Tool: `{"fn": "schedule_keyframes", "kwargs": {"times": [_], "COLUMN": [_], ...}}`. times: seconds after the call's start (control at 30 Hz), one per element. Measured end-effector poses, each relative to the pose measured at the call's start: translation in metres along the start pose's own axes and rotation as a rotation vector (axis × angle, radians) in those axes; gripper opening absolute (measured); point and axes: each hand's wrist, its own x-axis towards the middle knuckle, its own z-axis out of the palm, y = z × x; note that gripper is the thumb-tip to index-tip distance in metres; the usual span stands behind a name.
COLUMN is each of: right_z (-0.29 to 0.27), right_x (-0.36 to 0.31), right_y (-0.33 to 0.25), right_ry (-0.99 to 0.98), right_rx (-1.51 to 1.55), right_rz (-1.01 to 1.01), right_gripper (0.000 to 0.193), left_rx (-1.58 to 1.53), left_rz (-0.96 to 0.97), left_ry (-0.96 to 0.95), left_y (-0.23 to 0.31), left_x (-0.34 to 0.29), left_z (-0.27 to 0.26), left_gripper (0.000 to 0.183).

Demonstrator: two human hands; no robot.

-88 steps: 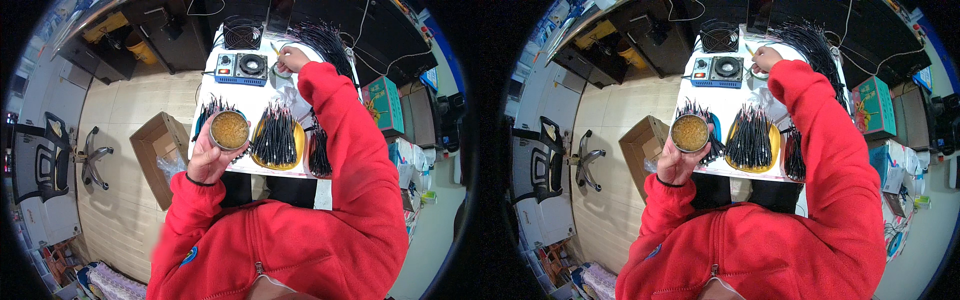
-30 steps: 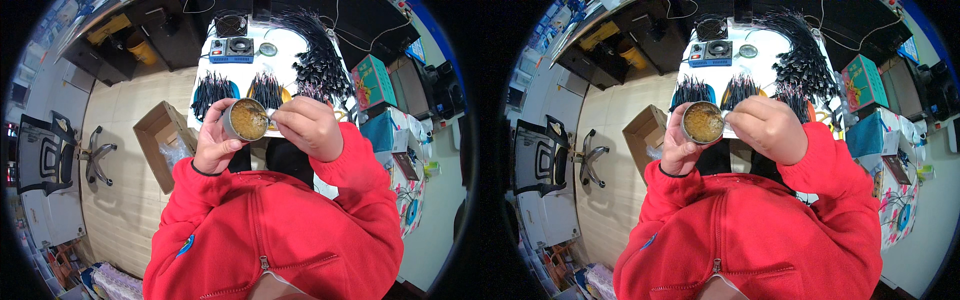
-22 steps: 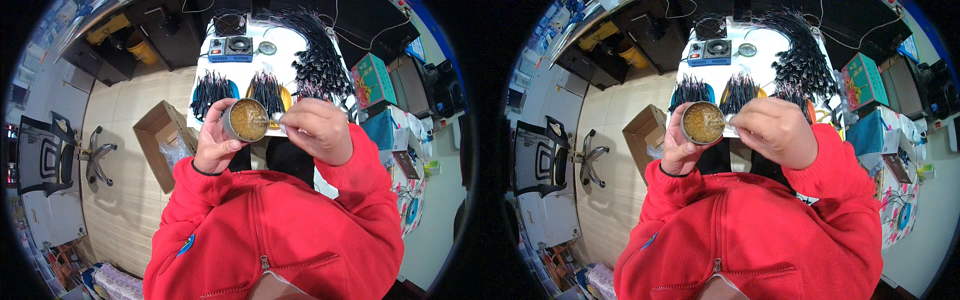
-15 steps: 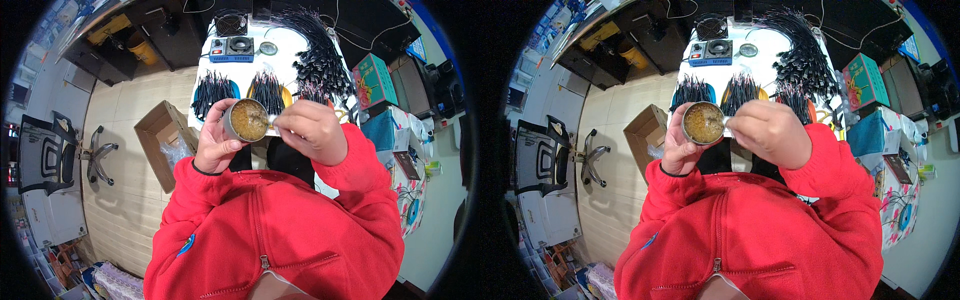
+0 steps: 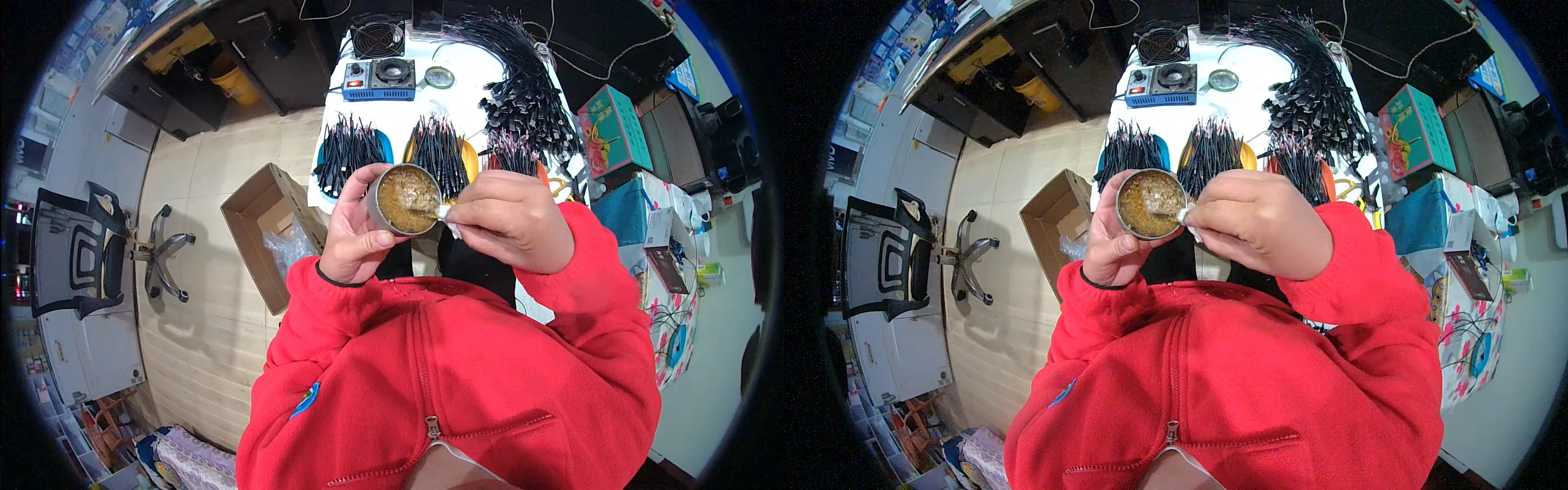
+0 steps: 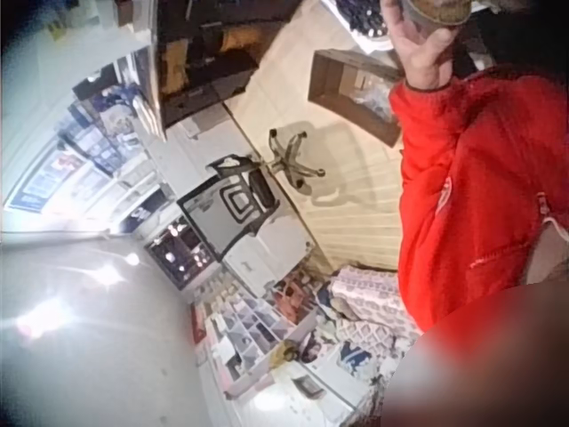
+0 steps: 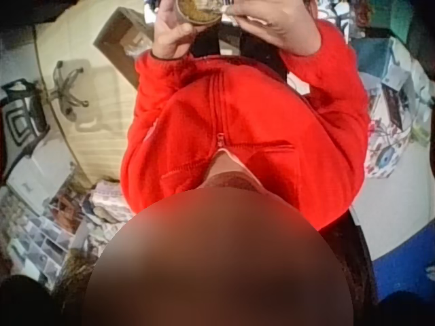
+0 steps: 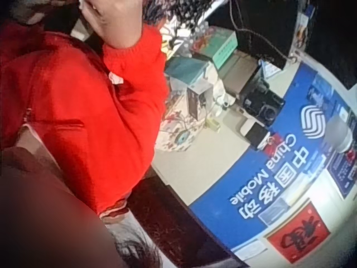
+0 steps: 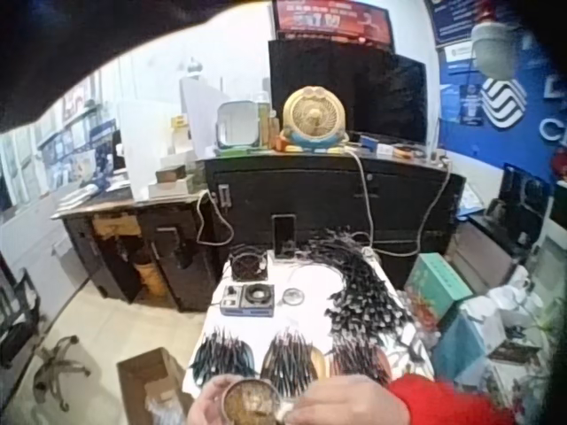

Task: The person repeatedly picks up black wires, applies a paste from a small metal tin to the wire ends, and places them on a hot plate. The person then picks up another wire and repeats the process.

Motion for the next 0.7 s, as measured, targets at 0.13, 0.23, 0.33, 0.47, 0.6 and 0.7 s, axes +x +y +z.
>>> {"fn": "schedule_keyframes", "kwargs": {"times": [0.13, 0.23, 0.33, 0.47, 0.6, 0.7], "right_z": [-0.006, 0.005, 0.008, -0.006, -0.002, 0.007], "right_x": [-0.001, 0.003, 0.003, -0.002, 0.003, 0.005], "right_y": [0.003, 0.008, 0.007, -0.001, 0.004, 0.006], "right_ry": [0.047, 0.129, 0.06, -0.011, 0.09, 0.099], "right_rx": [0.011, -0.094, -0.087, 0.008, -0.077, -0.149], "right_rz": [0.087, 0.038, -0.013, -0.002, 0.018, -0.017], "right_gripper": [0.018, 0.02, 0.021, 0.021, 0.021, 0.022], "left_rx": [0.002, 0.018, 0.024, 0.024, 0.022, 0.033], "left_rz": [-0.012, -0.013, -0.013, -0.001, -0.008, -0.007], "left_ry": [0.011, 0.001, 0.011, 0.013, 0.006, 0.016], "left_y": [-0.001, -0.001, 0.0, 0.001, 0.0, 0.0], "left_x": [0.0, 0.0, 0.0, 0.0, 0.0, 0.0], "left_z": [0.0, 0.0, -0.001, -0.003, -0.002, -0.003], "left_gripper": [0.083, 0.084, 0.084, 0.084, 0.084, 0.084]}}
